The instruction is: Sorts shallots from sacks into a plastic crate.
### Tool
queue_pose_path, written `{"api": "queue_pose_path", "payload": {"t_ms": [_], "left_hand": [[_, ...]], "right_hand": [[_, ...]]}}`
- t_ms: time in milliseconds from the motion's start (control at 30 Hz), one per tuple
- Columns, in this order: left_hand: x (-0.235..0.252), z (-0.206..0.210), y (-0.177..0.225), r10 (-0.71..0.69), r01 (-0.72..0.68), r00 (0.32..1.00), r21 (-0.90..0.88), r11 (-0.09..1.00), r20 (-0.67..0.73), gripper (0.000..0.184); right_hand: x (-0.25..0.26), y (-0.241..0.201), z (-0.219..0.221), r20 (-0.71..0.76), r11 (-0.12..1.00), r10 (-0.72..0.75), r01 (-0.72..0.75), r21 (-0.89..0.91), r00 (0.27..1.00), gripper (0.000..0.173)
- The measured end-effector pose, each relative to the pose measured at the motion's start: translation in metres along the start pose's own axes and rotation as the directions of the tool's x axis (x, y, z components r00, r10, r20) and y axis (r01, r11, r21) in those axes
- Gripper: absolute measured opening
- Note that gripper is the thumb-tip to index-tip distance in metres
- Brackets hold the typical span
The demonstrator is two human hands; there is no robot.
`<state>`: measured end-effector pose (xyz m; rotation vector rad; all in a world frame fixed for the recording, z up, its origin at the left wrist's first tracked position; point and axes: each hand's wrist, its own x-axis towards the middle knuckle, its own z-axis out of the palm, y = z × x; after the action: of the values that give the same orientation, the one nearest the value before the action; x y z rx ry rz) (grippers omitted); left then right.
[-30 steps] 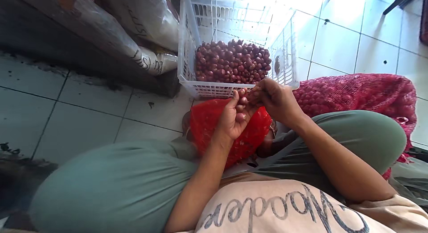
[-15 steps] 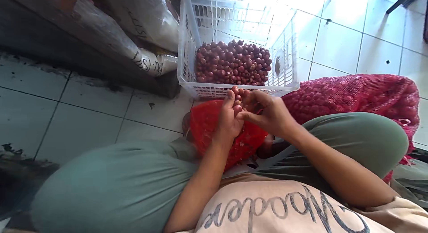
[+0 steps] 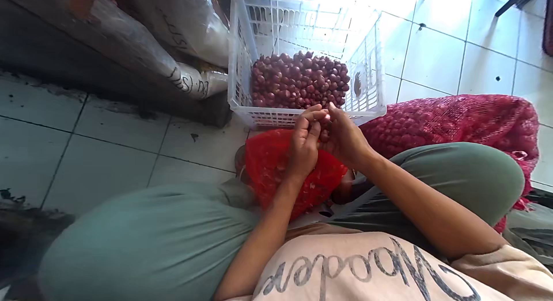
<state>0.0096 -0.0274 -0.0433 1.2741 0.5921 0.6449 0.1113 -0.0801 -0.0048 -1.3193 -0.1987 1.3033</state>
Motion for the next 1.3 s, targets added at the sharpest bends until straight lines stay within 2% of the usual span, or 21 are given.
{"api": "queue_pose_path", "payload": {"t_ms": [67,200,300,367,433,467,533,600,733,867,967,1067,1133,1233,1300], "left_hand": [[0.002,-0.002,-0.005,0.117,-0.128,0.989,0.135,0.983,0.087,0.039],[0.009,-0.012,0.001,0.136,-0.174,0.968,0.175,0.969,0.211,0.069],[0.017,-0.017,-0.003,0.176,-0.199,0.963,0.097,0.975,0.204,0.073],[0.018,-0.018,-0.003,0.161,-0.172,0.979,0.076,0.982,0.128,0.075],[0.017,-0.017,0.0,0.164,-0.164,0.986,0.183,0.969,0.013,0.068],[0.015,-0.017,0.004,0.189,-0.173,0.982,0.284,0.943,-0.029,0.058],[0.009,-0.017,0.014,0.256,-0.209,0.966,0.493,0.845,-0.03,0.032],[0.005,-0.015,0.021,0.281,-0.229,0.96,0.598,0.768,0.007,0.018],[0.001,-0.007,0.023,0.248,-0.191,0.969,0.692,0.696,0.017,0.024],[-0.002,0.0,0.027,0.082,-0.032,0.996,0.737,0.675,-0.031,0.034],[-0.004,-0.001,0.032,0.041,-0.008,0.999,0.737,0.676,-0.026,0.029],[-0.004,-0.003,0.029,0.086,-0.034,0.996,0.726,0.686,-0.034,0.02],[-0.001,-0.006,0.023,0.095,-0.033,0.994,0.676,0.737,-0.056,0.015],[0.004,-0.01,0.02,-0.02,0.049,0.997,0.42,0.906,-0.075,0.015],[0.011,-0.01,0.017,-0.113,0.122,0.99,0.107,0.987,-0.08,0.014]], "right_hand": [[0.006,0.0,-0.003,-0.01,0.999,0.035,-0.035,0.026,0.999,0.04],[0.008,-0.004,-0.009,0.002,0.995,0.1,-0.1,0.014,0.995,0.032],[0.008,-0.008,-0.012,0.088,0.985,0.158,-0.163,0.05,0.983,0.029],[0.006,-0.01,-0.009,0.092,0.968,0.195,-0.207,0.139,0.976,0.027],[0.004,-0.009,-0.006,0.09,0.946,0.188,-0.205,0.251,0.978,0.027],[0.004,-0.009,-0.005,0.089,0.934,0.161,-0.181,0.308,0.983,0.028],[0.005,-0.007,-0.004,0.079,0.911,0.089,-0.113,0.397,0.993,0.029],[0.006,-0.007,-0.005,0.057,0.881,0.045,-0.067,0.468,0.997,0.029],[0.006,-0.007,-0.003,0.008,0.878,0.022,-0.023,0.478,1.0,0.025],[0.006,-0.003,-0.002,-0.004,0.926,0.026,-0.023,0.376,1.0,0.024],[0.008,0.001,-0.002,0.019,0.926,0.017,-0.023,0.376,1.0,0.028],[0.01,-0.002,-0.001,0.007,0.93,0.045,-0.044,0.366,0.999,0.03],[0.01,-0.004,-0.001,-0.021,0.927,0.1,-0.085,0.366,0.995,0.028],[0.011,-0.009,-0.001,-0.078,0.912,0.204,-0.161,0.376,0.976,0.03],[0.012,-0.009,-0.003,-0.081,0.898,0.244,-0.193,0.396,0.966,0.031]]}}
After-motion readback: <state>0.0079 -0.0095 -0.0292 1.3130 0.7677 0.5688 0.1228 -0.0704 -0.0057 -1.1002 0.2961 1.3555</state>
